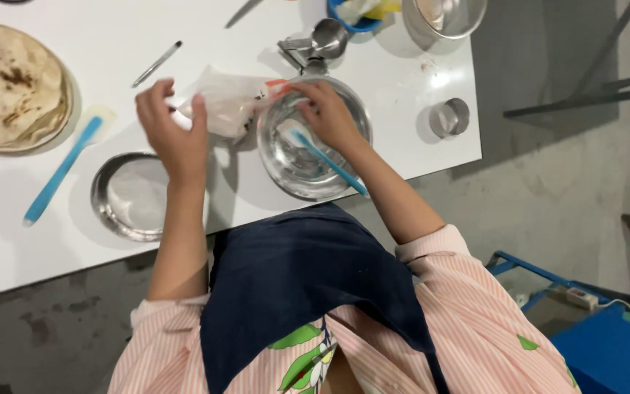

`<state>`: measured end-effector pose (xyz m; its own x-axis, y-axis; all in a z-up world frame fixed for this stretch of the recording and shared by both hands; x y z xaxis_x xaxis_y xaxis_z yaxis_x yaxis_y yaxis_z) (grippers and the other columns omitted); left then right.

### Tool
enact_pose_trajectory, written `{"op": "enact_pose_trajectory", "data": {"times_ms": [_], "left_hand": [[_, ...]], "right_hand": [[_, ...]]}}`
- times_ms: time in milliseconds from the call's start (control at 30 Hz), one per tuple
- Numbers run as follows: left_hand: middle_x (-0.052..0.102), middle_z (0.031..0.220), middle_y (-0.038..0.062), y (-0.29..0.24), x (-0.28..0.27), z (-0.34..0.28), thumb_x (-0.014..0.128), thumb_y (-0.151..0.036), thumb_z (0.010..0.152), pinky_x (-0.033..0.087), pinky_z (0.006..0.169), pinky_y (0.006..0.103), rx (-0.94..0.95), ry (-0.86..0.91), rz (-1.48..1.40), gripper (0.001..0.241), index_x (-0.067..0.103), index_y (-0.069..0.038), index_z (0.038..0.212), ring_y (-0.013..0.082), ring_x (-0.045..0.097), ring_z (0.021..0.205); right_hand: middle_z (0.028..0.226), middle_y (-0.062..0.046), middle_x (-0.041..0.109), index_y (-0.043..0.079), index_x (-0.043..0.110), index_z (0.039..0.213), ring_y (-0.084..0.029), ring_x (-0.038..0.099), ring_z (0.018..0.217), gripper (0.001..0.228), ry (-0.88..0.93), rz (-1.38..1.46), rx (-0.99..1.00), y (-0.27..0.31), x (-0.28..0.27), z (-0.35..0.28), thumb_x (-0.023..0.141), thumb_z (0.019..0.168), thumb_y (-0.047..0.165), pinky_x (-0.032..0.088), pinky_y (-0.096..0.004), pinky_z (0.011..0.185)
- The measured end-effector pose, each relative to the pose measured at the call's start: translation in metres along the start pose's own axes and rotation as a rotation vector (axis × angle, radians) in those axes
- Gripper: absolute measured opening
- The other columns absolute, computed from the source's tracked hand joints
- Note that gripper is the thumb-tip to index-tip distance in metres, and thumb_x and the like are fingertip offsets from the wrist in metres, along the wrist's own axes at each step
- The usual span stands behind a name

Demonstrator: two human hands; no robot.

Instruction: Transferring flour into a bag, sifting grains, and cleaning the workstation.

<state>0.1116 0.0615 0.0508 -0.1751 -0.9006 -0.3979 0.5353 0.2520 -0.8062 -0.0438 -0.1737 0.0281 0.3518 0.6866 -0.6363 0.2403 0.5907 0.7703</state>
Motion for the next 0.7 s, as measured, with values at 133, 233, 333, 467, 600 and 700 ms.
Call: {"op": "enact_pose_trajectory", "data": {"times_ms": [133,233,333,467,600,700], "left_hand": [[0.058,0.105,0.012,0.003,0.019,-0.066,0.076,-0.011,0.101,0.047,0.078,0.0387,-0.033,0.032,0.002,0.02,0.062,-0.004,0.114,0.0262,0.054,0.091],[0.061,0.095,0.012,0.029,0.069,-0.132,0.075,-0.017,0.101,0.049,0.076,0.039,-0.158,0.269,0.042,0.017,0.064,-0.005,0.103,0.027,0.058,0.084],[0.067,0.103,0.02,0.046,0.116,-0.182,0.075,-0.021,0.098,0.051,0.08,0.0453,-0.193,0.412,0.176,0.034,0.061,0.0,0.12,0.0369,0.064,0.091],[0.067,0.117,0.029,0.069,0.165,-0.232,0.06,-0.015,0.102,0.052,0.088,0.0481,-0.577,0.498,-0.014,0.055,0.035,0.0,0.149,0.044,0.067,0.102],[0.069,0.115,0.028,0.056,0.202,-0.248,0.053,-0.006,0.099,0.054,0.088,0.0462,-0.606,0.418,0.004,0.059,0.031,-0.003,0.154,0.0422,0.07,0.105],[0.07,0.113,0.028,0.036,0.241,-0.244,0.055,-0.007,0.099,0.054,0.086,0.0446,-0.629,0.429,0.072,0.06,0.031,-0.005,0.154,0.0412,0.07,0.103]], "right_hand": [[0.107,-0.012,0.068,0.01,0.068,0.128,-0.022,0.069,0.092,0.03,-0.2,-0.042,0.054,-0.17,-0.05,-0.03,0.071,0.099,0.011,0.058,-0.034,0.081],[0.101,-0.007,0.072,0.009,0.072,0.124,-0.016,0.067,0.079,0.027,-0.292,0.24,0.468,-0.292,-0.099,-0.06,0.062,0.104,0.024,0.055,-0.031,0.067],[0.099,-0.008,0.072,0.007,0.072,0.128,-0.015,0.067,0.077,0.04,-0.342,0.53,0.736,-0.37,-0.142,-0.068,0.055,0.103,0.034,0.056,-0.031,0.066],[0.103,-0.012,0.073,0.011,0.048,0.143,-0.019,0.07,0.075,0.052,-0.513,0.683,0.914,-0.425,-0.186,-0.041,0.048,0.104,0.046,0.062,-0.035,0.065],[0.11,-0.024,0.063,0.024,0.002,0.155,-0.029,0.07,0.071,0.075,-0.648,0.971,0.921,-0.452,-0.202,0.008,0.053,0.103,0.042,0.06,-0.041,0.062],[0.102,-0.03,0.058,0.022,0.014,0.153,-0.026,0.058,0.057,0.065,-0.659,1.145,0.737,-0.48,-0.197,0.035,0.054,0.103,0.029,0.054,-0.043,0.049]]}}
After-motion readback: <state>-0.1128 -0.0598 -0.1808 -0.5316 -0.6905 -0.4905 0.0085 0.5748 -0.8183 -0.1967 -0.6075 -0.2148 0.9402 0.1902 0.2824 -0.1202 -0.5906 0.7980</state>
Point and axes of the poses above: each hand's wrist, its own z-axis towards the middle knuckle, its own x-axis out of the palm, y = z × x, the point moved 7 cm from there along z, towards the middle knuckle
